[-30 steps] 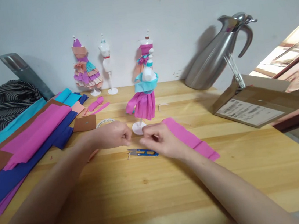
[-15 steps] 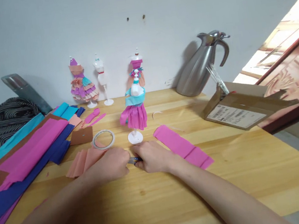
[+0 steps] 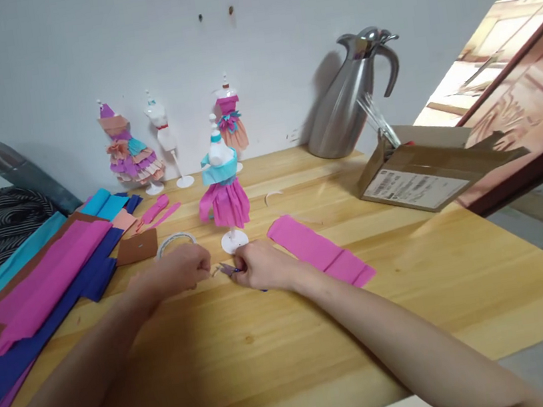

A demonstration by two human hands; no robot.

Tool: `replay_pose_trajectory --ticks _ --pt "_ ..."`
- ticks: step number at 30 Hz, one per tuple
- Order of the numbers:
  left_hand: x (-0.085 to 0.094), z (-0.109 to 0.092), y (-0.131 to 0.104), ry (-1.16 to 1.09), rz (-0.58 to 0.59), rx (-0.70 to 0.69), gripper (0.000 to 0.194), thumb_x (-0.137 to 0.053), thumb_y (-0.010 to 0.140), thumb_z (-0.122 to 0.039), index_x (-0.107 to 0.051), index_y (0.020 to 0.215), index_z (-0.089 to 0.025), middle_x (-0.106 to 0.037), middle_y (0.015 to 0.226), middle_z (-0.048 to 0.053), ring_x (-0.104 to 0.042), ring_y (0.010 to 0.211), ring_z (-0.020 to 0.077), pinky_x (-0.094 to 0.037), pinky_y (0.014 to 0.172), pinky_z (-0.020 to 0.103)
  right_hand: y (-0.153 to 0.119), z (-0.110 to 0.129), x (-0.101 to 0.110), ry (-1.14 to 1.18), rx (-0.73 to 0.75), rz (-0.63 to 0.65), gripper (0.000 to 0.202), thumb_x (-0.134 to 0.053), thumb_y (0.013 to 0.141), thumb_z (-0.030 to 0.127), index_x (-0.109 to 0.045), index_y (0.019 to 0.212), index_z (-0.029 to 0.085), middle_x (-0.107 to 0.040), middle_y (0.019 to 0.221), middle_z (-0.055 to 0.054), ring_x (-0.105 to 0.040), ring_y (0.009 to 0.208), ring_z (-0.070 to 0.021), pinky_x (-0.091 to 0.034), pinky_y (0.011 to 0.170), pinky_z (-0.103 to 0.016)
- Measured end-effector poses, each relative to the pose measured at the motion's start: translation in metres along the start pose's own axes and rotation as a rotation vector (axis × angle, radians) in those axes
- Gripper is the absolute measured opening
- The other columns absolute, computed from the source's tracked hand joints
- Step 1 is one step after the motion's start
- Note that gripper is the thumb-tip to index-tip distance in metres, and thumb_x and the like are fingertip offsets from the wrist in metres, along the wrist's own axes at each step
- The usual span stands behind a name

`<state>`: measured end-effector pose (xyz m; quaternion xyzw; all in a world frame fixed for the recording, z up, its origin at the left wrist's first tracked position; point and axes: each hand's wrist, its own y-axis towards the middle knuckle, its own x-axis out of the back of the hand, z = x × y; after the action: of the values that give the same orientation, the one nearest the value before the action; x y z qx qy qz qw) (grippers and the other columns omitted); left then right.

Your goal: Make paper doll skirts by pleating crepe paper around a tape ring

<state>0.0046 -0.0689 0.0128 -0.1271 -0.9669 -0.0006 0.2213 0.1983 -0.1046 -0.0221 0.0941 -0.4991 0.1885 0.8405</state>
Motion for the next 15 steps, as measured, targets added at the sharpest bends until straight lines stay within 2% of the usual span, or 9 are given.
replay_pose_trajectory --ticks 3,5,7,11,15 --pt "0.008 -0.002 0.004 0.337 0.206 -0.010 0.021 -0.067 0.045 -0.006 -0.053 0.038 -0.018 -0.042 0.038 -0.004 -0.039 0.047 0.0115 -0.026 0.055 0.025 0.002 -0.002 0.000 0.044 -0.022 0.011 0.025 -0.058 0.082 0.037 -0.054 0.064 0.019 -0.052 0.052 0.003 -0.041 0.048 -0.0095 -0.027 0.049 -0.023" --pt "0.006 -0.007 0.002 0.504 0.271 -0.018 0.018 -0.069 0.050 -0.012 -0.054 0.042 -0.017 -0.046 0.043 -0.003 -0.046 0.053 0.0142 -0.029 0.058 0.026 0.003 -0.003 0.000 0.066 -0.031 0.014 0.021 -0.059 0.080 0.033 -0.054 0.064 0.019 -0.054 0.054 0.003 -0.042 0.049 -0.0095 -0.027 0.049 -0.022" --pt "0.000 -0.014 -0.003 0.632 0.291 -0.023 0.016 -0.067 0.056 -0.015 -0.055 0.046 -0.016 -0.049 0.048 -0.001 -0.050 0.057 0.0165 -0.031 0.058 0.027 0.004 -0.005 -0.001 0.083 -0.038 0.014 0.018 -0.059 0.078 0.030 -0.054 0.065 0.019 -0.056 0.056 0.002 -0.044 0.050 -0.0097 -0.027 0.049 -0.022" --pt "-0.010 -0.023 -0.007 0.798 0.305 -0.057 0.017 -0.056 0.068 -0.011 -0.054 0.051 -0.015 -0.052 0.054 0.003 -0.052 0.060 0.0171 -0.030 0.056 0.028 0.004 -0.006 -0.003 0.108 -0.041 0.006 0.017 -0.059 0.077 0.027 -0.051 0.064 0.019 -0.053 0.055 0.003 -0.044 0.051 -0.0098 -0.026 0.049 -0.023" --pt "-0.001 -0.025 -0.001 0.825 0.351 -0.120 0.021 -0.056 0.072 -0.010 -0.053 0.051 -0.014 -0.054 0.056 0.003 -0.052 0.062 0.0165 -0.028 0.055 0.027 0.002 -0.004 -0.002 0.126 -0.023 0.004 0.021 -0.060 0.077 0.027 -0.047 0.062 0.020 -0.047 0.052 0.005 -0.038 0.048 -0.0091 -0.024 0.049 -0.023"
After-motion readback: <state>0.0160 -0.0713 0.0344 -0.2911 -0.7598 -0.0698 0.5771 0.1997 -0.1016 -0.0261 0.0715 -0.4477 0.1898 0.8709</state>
